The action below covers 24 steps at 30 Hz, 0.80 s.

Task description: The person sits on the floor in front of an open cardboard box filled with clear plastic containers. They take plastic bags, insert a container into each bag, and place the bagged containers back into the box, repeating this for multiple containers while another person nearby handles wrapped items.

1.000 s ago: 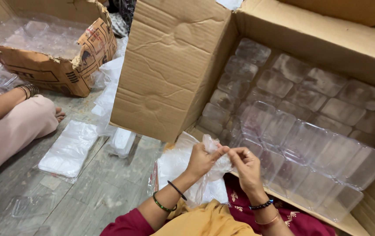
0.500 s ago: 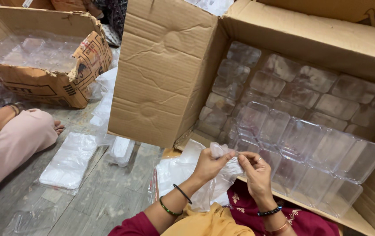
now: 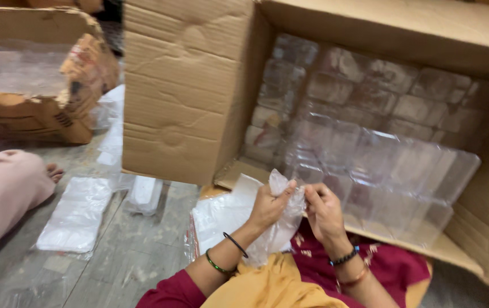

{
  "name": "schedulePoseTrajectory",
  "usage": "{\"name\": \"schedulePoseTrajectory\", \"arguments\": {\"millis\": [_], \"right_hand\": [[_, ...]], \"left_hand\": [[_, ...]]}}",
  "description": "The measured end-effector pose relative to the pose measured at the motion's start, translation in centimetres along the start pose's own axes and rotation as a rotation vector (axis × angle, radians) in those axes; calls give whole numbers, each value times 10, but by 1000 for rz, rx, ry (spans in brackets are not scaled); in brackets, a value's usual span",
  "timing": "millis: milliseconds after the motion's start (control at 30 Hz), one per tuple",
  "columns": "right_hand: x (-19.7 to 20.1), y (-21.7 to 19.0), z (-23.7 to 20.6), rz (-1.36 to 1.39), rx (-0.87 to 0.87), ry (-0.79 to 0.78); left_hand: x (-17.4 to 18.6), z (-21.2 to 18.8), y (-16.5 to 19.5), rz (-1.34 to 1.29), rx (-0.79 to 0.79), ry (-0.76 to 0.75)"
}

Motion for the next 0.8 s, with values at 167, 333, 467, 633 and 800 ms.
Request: {"name": "schedulePoseTrajectory", "arguments": {"millis": [167,333,467,633,800], "right_hand": [[-16,12,-19,395,-186,-332],[42,1,-45,-179,-304,-317],[68,-30,-35,-732,-100,-150],[96,-164,8,-1388,533,584],[116,-192,84,-1892,371,738]], "left_hand": [[2,-16,-32,-207,208,-85],[24,-44,-43,-785,731,-404],[38,-7,-70,-120,661,-327],[-65,137,-76,252,77,-255],[-125,229,-107,630,-138,-34]]}}
Point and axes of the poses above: each hand's wrist, its own z-axis towards the middle knuckle, its own x-axis out of the back of the hand, y = z × x, the point moved 9 cm from there along z, towards the middle knuckle, and after that the axes turned 9 degrees about -z, right-handed, at the moved point
